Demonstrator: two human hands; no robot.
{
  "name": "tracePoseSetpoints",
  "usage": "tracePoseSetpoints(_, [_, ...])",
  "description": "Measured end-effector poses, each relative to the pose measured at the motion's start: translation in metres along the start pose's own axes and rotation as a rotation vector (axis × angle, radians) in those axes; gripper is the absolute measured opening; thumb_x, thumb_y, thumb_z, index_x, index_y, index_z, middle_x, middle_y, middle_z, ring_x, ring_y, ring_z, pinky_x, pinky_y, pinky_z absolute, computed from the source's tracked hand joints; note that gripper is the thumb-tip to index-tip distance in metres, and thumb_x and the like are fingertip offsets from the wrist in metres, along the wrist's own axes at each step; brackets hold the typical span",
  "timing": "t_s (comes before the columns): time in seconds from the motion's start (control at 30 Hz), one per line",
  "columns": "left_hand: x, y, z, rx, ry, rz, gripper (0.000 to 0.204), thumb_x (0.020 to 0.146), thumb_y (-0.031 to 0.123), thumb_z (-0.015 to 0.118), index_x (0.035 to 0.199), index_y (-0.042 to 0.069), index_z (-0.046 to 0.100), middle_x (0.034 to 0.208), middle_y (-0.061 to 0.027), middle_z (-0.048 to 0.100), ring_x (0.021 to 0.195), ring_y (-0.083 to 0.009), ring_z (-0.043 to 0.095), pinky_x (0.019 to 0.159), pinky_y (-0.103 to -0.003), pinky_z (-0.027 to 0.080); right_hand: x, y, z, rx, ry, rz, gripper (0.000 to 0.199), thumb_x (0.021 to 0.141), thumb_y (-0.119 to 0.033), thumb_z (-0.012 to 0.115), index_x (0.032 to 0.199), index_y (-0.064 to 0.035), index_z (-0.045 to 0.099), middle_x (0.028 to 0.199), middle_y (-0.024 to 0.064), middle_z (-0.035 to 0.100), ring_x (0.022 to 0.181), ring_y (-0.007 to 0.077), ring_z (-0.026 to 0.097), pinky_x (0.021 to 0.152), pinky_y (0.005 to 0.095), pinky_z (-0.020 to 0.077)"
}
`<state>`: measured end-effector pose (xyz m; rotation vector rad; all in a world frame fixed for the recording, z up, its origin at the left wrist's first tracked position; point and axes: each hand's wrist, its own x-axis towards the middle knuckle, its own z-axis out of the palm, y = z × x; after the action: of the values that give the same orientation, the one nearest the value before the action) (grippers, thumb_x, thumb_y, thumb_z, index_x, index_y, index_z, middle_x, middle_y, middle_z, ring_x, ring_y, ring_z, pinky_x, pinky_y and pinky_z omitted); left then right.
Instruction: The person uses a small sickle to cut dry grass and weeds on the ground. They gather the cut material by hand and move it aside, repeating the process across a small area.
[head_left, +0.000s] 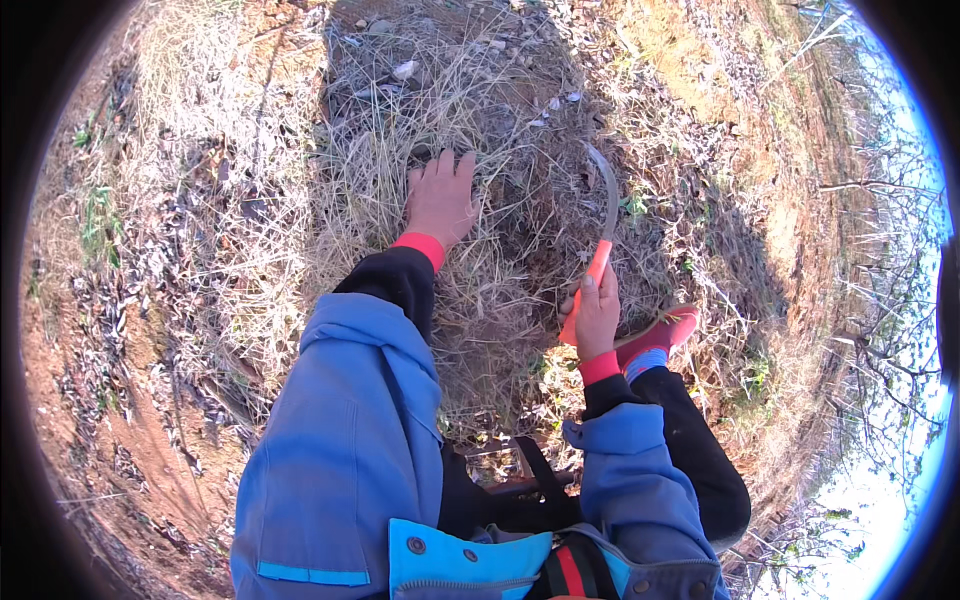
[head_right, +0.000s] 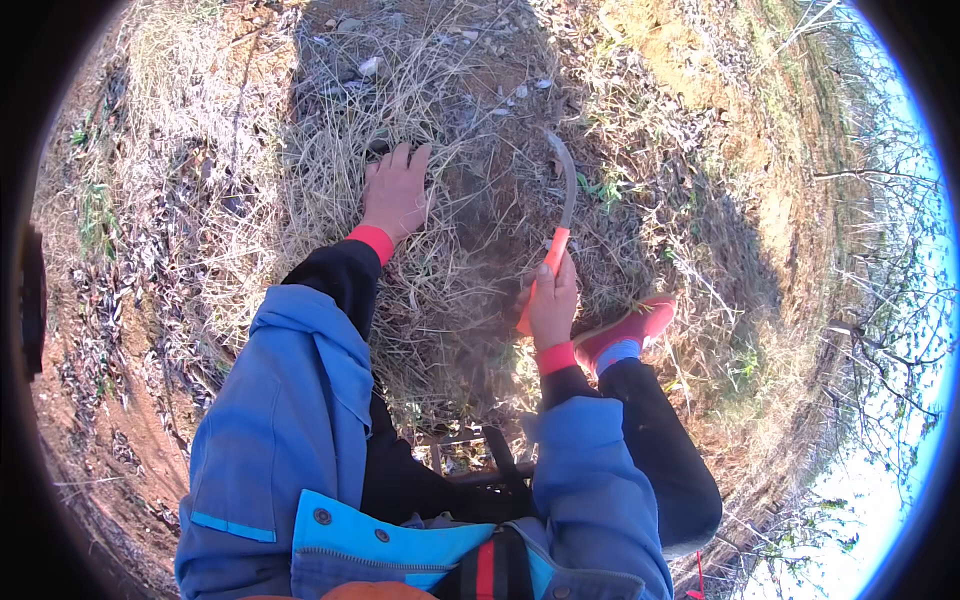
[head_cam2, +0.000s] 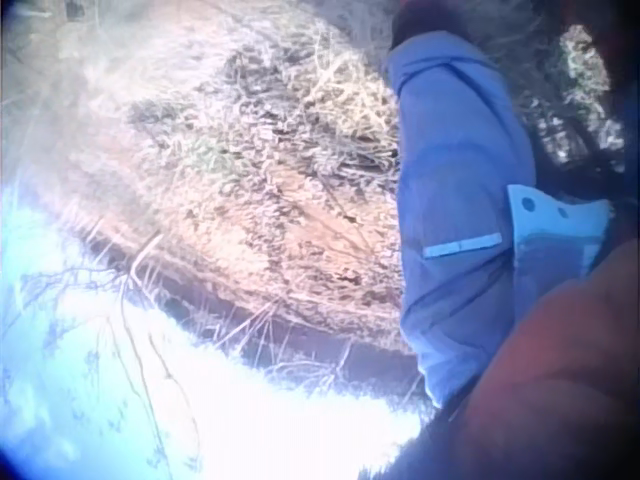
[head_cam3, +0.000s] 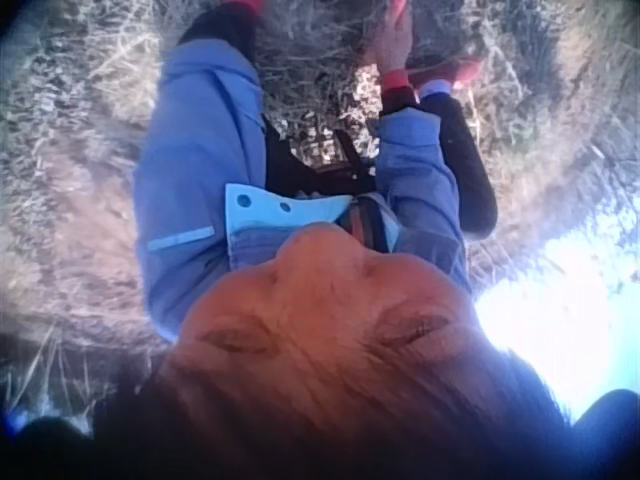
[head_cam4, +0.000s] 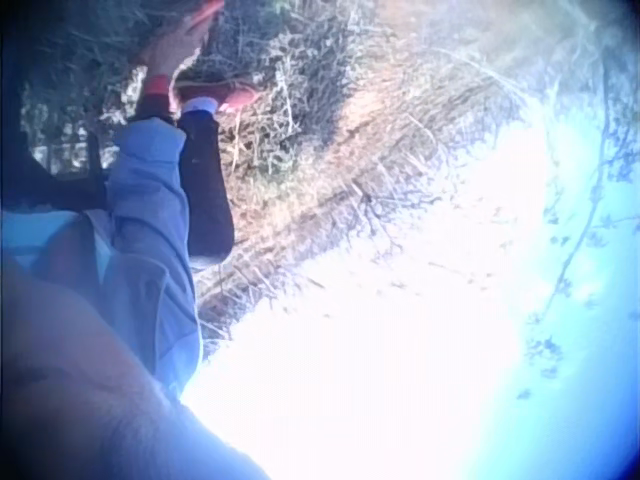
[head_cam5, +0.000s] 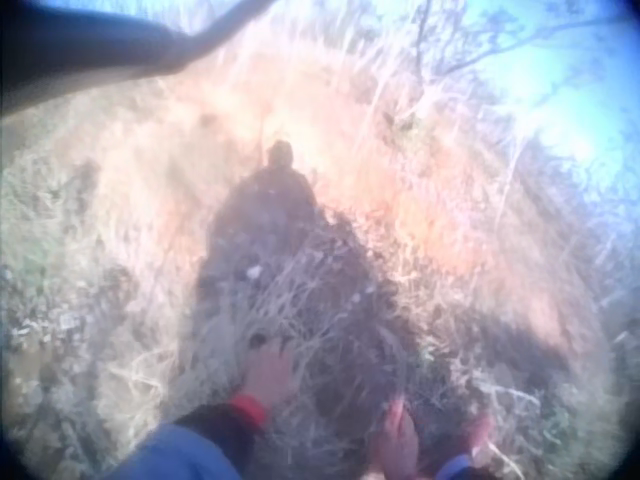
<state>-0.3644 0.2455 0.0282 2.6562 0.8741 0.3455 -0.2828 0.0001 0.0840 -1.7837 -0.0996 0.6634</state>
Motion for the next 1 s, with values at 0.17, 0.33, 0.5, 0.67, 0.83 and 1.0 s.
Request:
tracePoseSetpoints(0.17, [0.002,0.006,-0.011,0.061,-0.069,0.023,0.032,0.085,0.014,0.052,0.116,0.010,0.054,0.102,-0.0057,0.056,0.102,-0.0219,0.054,0.088,-0.041,0.037,0.040,-0.010,0.023,-0.093,-0.251,0.083,0.037,0.097,-0.015,0.045,0.132,-0.0064,0.045,0.078,0.0013,0.053,0.057,0.0093,0.055,0.048,0.0253,0.0472])
tracePoseSetpoints(0.33, [-0.002,0.001,-0.017,0.124,0.038,0.152,0.043,0.086,0.012,0.049,0.129,0.009,0.048,0.115,-0.0095,0.056,0.112,-0.0257,0.051,0.095,-0.042,0.035,0.001,0.038,0.022,-0.427,-0.178,0.121,0.042,0.094,-0.023,0.045,0.134,-0.0074,0.046,0.094,0.0078,0.061,0.077,0.0157,0.059,0.069,0.0322,0.0489])
tracePoseSetpoints(0.5, [0.008,0.014,-0.007,0.186,-0.102,0.343,0.047,0.089,0.014,0.045,0.136,0.008,0.044,0.125,-0.0130,0.055,0.117,-0.0277,0.051,0.100,-0.043,0.035,-0.011,0.063,0.013,-0.457,-0.134,-0.149,0.042,0.094,-0.025,0.046,0.132,-0.0081,0.048,0.095,0.0072,0.061,0.084,0.0166,0.059,0.076,0.0314,0.0479])
tracePoseSetpoints(0.67, [0.016,0.018,-0.003,0.199,-0.336,0.059,0.044,0.090,0.014,0.044,0.133,0.005,0.046,0.100,-0.0106,0.065,0.089,-0.0259,0.064,0.082,-0.043,0.044,0.011,0.036,0.014,-0.191,-0.011,0.013,0.026,0.099,-0.021,0.046,0.123,-0.0099,0.047,0.073,-0.0009,0.047,0.050,0.0077,0.048,0.042,0.0226,0.0424])
tracePoseSetpoints(0.83, [0.018,0.014,-0.006,0.209,-0.367,0.041,0.027,0.087,0.014,0.048,0.112,0.006,0.056,0.090,-0.0094,0.068,0.084,-0.0265,0.067,0.078,-0.043,0.046,0.042,0.014,0.025,-0.050,-0.018,0.089,0.020,0.098,-0.017,0.046,0.116,-0.0090,0.048,0.075,-0.0001,0.047,0.050,0.0081,0.046,0.044,0.0233,0.0430])
tracePoseSetpoints(1.0, [0.024,0.011,-0.002,0.153,-0.390,0.107,0.018,0.086,0.016,0.050,0.098,0.010,0.062,0.080,-0.0085,0.068,0.078,-0.0281,0.068,0.072,-0.044,0.048,0.040,0.047,0.020,-0.320,-0.073,-0.043,0.031,0.096,-0.018,0.049,0.124,-0.0052,0.048,0.085,0.0032,0.051,0.066,0.0128,0.053,0.058,0.0285,0.0461])
